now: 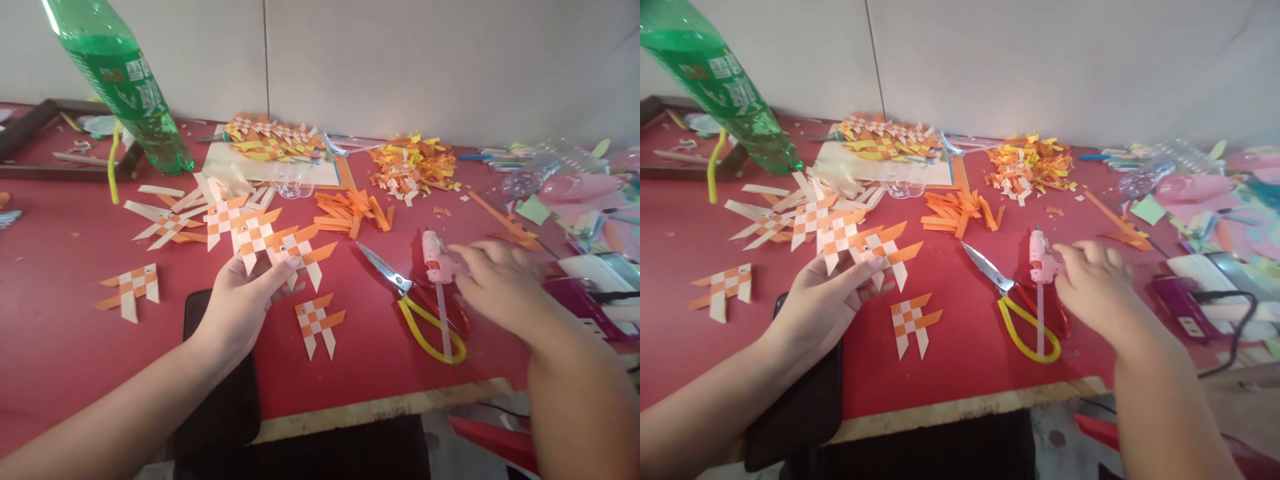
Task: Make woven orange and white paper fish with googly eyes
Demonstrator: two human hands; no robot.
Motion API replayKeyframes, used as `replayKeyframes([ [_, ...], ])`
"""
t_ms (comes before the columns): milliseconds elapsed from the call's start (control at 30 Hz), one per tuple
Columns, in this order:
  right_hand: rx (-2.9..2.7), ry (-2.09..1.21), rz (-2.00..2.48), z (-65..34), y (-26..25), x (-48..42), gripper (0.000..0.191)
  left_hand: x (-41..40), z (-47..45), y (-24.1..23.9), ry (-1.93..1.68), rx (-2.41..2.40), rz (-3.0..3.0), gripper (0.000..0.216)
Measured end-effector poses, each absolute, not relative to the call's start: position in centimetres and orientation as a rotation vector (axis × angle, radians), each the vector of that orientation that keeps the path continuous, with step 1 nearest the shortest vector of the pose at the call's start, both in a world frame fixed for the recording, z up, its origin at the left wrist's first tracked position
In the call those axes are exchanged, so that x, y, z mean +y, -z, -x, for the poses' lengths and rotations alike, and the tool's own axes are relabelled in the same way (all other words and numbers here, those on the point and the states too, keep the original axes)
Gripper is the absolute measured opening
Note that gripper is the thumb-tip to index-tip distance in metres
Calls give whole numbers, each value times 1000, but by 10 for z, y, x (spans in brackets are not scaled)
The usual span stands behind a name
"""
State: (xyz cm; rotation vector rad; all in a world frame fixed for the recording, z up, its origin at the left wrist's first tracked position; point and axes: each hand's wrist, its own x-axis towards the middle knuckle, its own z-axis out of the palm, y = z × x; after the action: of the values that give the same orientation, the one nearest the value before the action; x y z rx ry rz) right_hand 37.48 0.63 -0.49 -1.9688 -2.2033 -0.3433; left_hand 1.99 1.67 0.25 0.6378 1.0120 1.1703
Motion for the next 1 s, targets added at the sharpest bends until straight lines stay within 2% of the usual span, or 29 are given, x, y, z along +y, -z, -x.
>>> replayKeyframes([
  [133,-2246,167,1735,-290,-14,3,20,17,-20,0,-1190,1014,-620,15],
  [200,-2394,-253,1562,-248,-17,2,18,18,-20,1,-1197,1009,-609,14],
  [267,-2496,-422,1445,-218,-15,2,24,18,-20,1,-1222,1001,-607,13],
  [333,-2547,-520,1398,-202,-11,3,19,19,-20,0,-1253,991,-600,13],
  [400,-2499,-656,1372,-198,-7,6,9,20,-20,-2,-1268,991,-580,15],
  [533,-2042,-993,1350,-204,-3,7,16,19,-20,-2,-1260,995,-541,17],
  [700,-1547,-1152,1256,-206,-4,2,22,16,-19,3,-1177,1026,-589,24],
  [867,-1421,-1252,1310,-207,-5,1,13,14,-23,4,-1175,1040,-657,20],
  [1000,-1379,-1294,1366,-208,-5,2,21,12,-25,0,-1187,1053,-703,25],
])
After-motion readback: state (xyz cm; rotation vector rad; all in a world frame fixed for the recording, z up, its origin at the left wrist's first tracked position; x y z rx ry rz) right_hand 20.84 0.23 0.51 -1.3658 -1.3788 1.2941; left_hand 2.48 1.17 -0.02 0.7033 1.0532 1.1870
